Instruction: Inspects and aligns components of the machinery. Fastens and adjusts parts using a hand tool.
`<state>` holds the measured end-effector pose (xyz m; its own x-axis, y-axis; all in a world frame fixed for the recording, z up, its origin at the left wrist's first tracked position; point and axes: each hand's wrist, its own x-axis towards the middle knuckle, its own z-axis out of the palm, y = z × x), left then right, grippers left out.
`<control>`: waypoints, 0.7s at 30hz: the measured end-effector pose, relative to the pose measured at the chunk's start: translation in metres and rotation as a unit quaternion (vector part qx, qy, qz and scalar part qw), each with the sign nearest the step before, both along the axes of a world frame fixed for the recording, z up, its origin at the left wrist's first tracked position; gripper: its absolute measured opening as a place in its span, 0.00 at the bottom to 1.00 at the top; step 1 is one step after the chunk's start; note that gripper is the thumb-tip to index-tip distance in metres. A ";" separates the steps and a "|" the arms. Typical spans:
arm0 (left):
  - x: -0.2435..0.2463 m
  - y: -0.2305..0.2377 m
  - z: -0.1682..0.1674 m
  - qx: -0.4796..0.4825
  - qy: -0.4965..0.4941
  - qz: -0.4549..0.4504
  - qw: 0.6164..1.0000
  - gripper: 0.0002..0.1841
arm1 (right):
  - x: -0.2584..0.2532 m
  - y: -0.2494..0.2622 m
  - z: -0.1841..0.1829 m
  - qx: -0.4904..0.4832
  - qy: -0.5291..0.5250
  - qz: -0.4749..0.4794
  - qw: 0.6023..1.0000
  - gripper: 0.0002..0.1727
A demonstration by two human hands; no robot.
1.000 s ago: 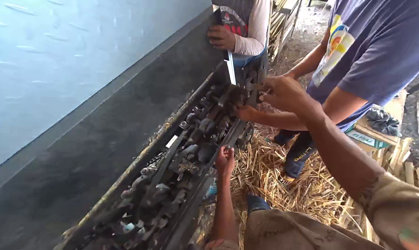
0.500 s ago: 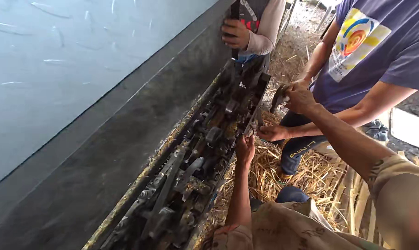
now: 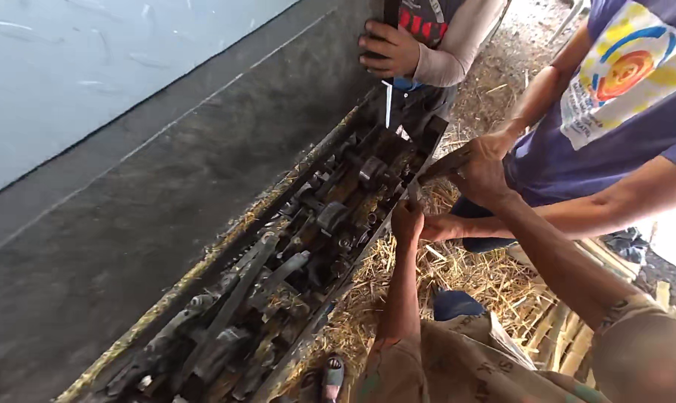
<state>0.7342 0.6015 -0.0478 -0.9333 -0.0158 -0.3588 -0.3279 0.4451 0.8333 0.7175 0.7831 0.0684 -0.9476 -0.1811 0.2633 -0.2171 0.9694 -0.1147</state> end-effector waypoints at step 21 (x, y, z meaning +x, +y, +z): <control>-0.040 -0.033 0.002 -0.151 0.101 -0.126 0.975 0.26 | -0.029 0.007 -0.025 -0.248 -0.215 0.017 0.944 0.26</control>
